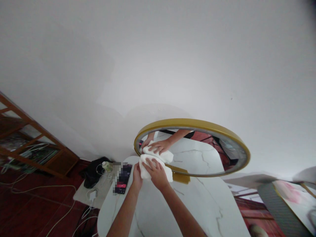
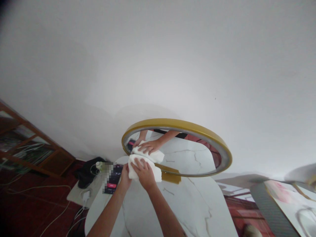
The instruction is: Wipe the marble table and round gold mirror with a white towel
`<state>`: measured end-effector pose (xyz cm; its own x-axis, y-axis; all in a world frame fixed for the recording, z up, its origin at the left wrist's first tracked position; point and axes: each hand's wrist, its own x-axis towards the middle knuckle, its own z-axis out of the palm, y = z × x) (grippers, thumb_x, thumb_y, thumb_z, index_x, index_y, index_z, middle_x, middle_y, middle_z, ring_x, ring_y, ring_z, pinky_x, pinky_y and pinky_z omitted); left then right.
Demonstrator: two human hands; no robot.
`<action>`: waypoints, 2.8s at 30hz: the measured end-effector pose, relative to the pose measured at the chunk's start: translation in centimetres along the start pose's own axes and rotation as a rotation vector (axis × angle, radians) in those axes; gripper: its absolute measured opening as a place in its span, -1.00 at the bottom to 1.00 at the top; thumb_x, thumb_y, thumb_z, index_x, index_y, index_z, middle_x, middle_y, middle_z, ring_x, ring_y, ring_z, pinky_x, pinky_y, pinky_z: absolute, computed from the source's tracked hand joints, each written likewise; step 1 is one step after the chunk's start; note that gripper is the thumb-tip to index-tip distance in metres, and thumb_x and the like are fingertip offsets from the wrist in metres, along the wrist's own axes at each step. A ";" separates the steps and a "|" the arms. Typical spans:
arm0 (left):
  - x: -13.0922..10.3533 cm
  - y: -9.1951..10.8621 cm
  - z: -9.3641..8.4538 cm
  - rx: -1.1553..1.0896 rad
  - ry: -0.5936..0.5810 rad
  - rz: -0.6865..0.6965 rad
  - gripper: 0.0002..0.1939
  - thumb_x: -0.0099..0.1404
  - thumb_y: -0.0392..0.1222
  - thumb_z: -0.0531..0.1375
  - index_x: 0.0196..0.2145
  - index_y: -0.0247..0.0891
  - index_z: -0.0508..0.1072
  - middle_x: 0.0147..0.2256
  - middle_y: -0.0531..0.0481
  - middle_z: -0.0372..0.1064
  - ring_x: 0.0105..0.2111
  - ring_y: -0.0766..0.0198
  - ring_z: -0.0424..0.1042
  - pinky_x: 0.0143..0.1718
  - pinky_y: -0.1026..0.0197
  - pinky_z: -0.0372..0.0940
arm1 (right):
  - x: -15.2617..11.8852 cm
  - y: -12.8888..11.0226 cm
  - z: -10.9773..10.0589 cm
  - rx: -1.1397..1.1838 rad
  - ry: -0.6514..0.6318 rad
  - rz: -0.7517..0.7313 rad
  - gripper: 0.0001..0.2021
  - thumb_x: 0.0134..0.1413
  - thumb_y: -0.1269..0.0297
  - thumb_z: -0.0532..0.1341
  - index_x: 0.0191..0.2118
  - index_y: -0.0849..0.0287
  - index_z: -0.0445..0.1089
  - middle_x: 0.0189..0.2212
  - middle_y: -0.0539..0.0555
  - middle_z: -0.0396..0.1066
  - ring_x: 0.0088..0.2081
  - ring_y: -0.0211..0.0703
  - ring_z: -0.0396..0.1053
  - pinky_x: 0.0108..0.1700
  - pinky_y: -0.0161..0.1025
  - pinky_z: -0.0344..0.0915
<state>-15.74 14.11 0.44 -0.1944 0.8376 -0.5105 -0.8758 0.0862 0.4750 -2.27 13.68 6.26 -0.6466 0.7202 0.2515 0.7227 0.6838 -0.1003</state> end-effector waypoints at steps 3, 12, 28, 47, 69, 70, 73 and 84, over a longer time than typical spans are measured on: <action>-0.1 0.8 0.2 0.074 0.025 0.062 -0.68 0.12 -0.18 0.11 -0.16 -0.27 0.47 -0.24 -0.06 0.48 -0.22 0.21 0.46 -0.26 0.23 0.31 | -1.5 1.1 0.9 -0.020 -0.064 0.026 -0.28 0.04 0.57 0.02 0.26 -0.19 -0.10 0.27 -0.15 -0.07 0.18 -0.02 0.01 0.10 -0.07 0.11; -0.7 1.5 2.0 0.074 0.003 0.240 -0.59 0.17 -0.08 0.15 -0.01 -0.13 0.39 -0.04 0.02 0.40 0.01 0.21 0.34 -0.02 0.24 0.23 | -0.2 -0.4 -2.8 -0.049 0.082 0.008 -0.26 0.02 0.55 0.06 0.28 -0.13 -0.16 0.29 -0.13 -0.13 0.17 0.05 0.02 0.09 -0.04 0.14; -1.6 0.0 0.2 0.125 0.034 0.082 -0.63 0.14 -0.21 0.19 -0.06 -0.17 0.41 -0.21 0.03 0.49 -0.16 0.23 0.45 -0.09 0.21 0.28 | -2.8 -0.2 -0.9 0.209 -0.053 0.143 -0.09 -0.25 0.70 0.01 0.28 -0.09 -0.12 0.28 -0.08 -0.09 0.20 -0.06 -0.05 0.19 -0.04 0.05; -14.4 -9.0 -4.4 0.411 -0.427 -0.630 -0.66 0.13 0.02 0.22 -0.22 -0.25 0.52 -0.17 -0.23 0.47 -0.07 -0.06 0.40 -0.03 0.03 0.24 | -21.8 -0.1 -2.5 1.085 -0.141 0.546 -0.17 -0.18 0.18 0.35 0.24 -0.07 -0.01 0.18 0.19 0.03 0.16 0.05 0.09 0.06 -0.05 0.22; -12.4 -7.1 -5.6 0.967 -0.390 -0.354 -0.61 -0.20 -0.49 0.17 -0.35 -0.23 0.53 -0.37 0.00 0.48 -0.33 0.11 0.41 -0.22 0.16 0.25 | -25.2 6.2 -2.2 1.412 -0.045 1.120 -0.49 -0.13 -0.15 0.17 -0.19 0.18 0.42 -0.30 0.11 0.47 -0.27 -0.03 0.41 -0.19 -0.12 0.32; -12.2 -7.0 -5.3 0.981 -0.401 -0.328 -0.65 -0.19 -0.49 0.19 -0.39 -0.24 0.53 -0.39 0.00 0.47 -0.35 0.12 0.39 -0.22 0.17 0.25 | -25.1 6.3 -2.0 1.419 -0.039 1.118 -0.49 -0.14 -0.15 0.17 -0.21 0.19 0.42 -0.31 0.11 0.47 -0.28 -0.03 0.41 -0.21 -0.13 0.33; -11.8 -6.6 -4.4 1.007 -0.414 -0.235 -0.74 -0.16 -0.46 0.24 -0.44 -0.24 0.52 -0.42 -0.02 0.45 -0.34 0.13 0.37 -0.19 0.17 0.24 | -24.4 6.7 -1.7 1.438 -0.012 1.066 -0.50 -0.15 -0.16 0.15 -0.24 0.19 0.41 -0.37 0.10 0.46 -0.35 -0.06 0.40 -0.27 -0.15 0.32; -15.4 -3.4 2.4 1.284 -0.648 0.235 -0.73 -0.06 -0.41 0.21 -0.38 -0.12 0.53 -0.29 -0.07 0.41 -0.11 0.01 0.31 0.10 0.01 0.04 | -24.2 8.3 -4.8 1.201 0.268 0.790 -0.71 -0.12 0.02 0.18 -0.31 0.12 0.36 -0.26 0.11 0.40 -0.15 0.02 0.31 -0.06 -0.09 0.20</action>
<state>-8.68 2.25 8.42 0.2587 0.9616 -0.0915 0.2043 0.0381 0.9782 20.61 1.37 3.98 -0.0261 0.9952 -0.0940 0.1393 -0.0895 -0.9862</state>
